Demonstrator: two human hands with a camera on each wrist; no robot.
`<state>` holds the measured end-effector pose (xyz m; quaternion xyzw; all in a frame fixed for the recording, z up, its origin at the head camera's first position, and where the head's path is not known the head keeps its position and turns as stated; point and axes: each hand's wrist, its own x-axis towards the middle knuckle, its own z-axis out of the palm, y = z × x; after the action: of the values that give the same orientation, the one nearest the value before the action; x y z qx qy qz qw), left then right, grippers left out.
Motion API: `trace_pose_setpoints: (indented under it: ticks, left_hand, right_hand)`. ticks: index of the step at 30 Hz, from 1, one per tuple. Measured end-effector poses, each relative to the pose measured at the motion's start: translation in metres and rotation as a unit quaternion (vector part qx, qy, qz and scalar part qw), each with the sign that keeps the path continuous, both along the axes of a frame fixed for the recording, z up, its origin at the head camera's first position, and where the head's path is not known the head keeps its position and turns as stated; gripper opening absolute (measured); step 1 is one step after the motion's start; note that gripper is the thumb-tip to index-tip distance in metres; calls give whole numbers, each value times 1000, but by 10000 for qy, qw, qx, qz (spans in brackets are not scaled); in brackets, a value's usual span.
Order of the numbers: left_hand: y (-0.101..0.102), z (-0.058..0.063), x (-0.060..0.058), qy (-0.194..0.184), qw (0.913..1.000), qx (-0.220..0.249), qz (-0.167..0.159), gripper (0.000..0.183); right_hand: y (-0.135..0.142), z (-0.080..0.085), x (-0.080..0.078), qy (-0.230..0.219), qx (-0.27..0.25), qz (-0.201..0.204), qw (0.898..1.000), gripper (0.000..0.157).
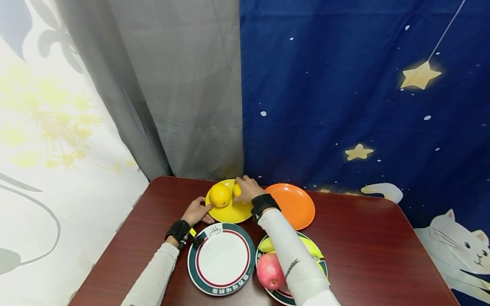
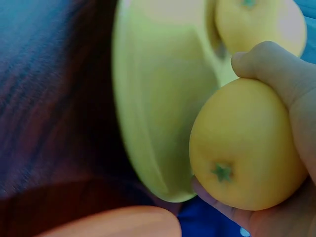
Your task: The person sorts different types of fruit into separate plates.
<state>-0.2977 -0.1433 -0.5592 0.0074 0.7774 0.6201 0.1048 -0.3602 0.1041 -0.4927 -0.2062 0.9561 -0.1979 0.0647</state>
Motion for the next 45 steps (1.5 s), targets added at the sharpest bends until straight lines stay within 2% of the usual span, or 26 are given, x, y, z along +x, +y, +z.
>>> trace_pose_setpoints:
  ticks: [7,16,19,23,26,28,31,34,36,38,42,45]
  left_hand:
    - [8,-3,-2,-12,10000,-60,0,42]
    - [17,11,2,159,9998,-151,-42,40]
    - [16,12,2,183,9996,-162,-102,41]
    - [10,11,2,89,9998,-122,-125,45]
    - [2,12,2,-64,10000,13,-42,47]
    - [-4,13,3,-191,9998,109,24,49]
    - [-13,16,8,-325,9991,221,149,51]
    - [-22,20,22,-297,9992,49,259,46]
    - [-27,23,33,-197,9993,-146,282,41]
    - [-32,24,48,-68,9989,-395,253,34]
    - [-38,22,77,115,9963,-835,140,27]
    - [-39,20,96,184,9939,-1083,65,24]
  right_hand:
    - [4,-6,4,-113,217,-207,9995,63]
    - [8,2,5,2,649,-326,9974,69]
    - [12,7,5,-8,735,-283,9969,73]
    - [17,22,8,128,805,-7,9967,80]
    - [21,51,17,356,735,297,9962,82]
    - [27,76,31,550,640,519,9951,81]
    - [44,108,60,871,423,772,9923,79]
    - [66,124,95,1182,209,1007,9876,77]
    - [79,124,120,1308,40,1143,9848,78]
    - [89,118,148,1422,-81,1263,9817,77]
    - [96,97,206,1528,-283,1293,9794,71]
    - [95,78,239,1699,-249,1125,9787,68]
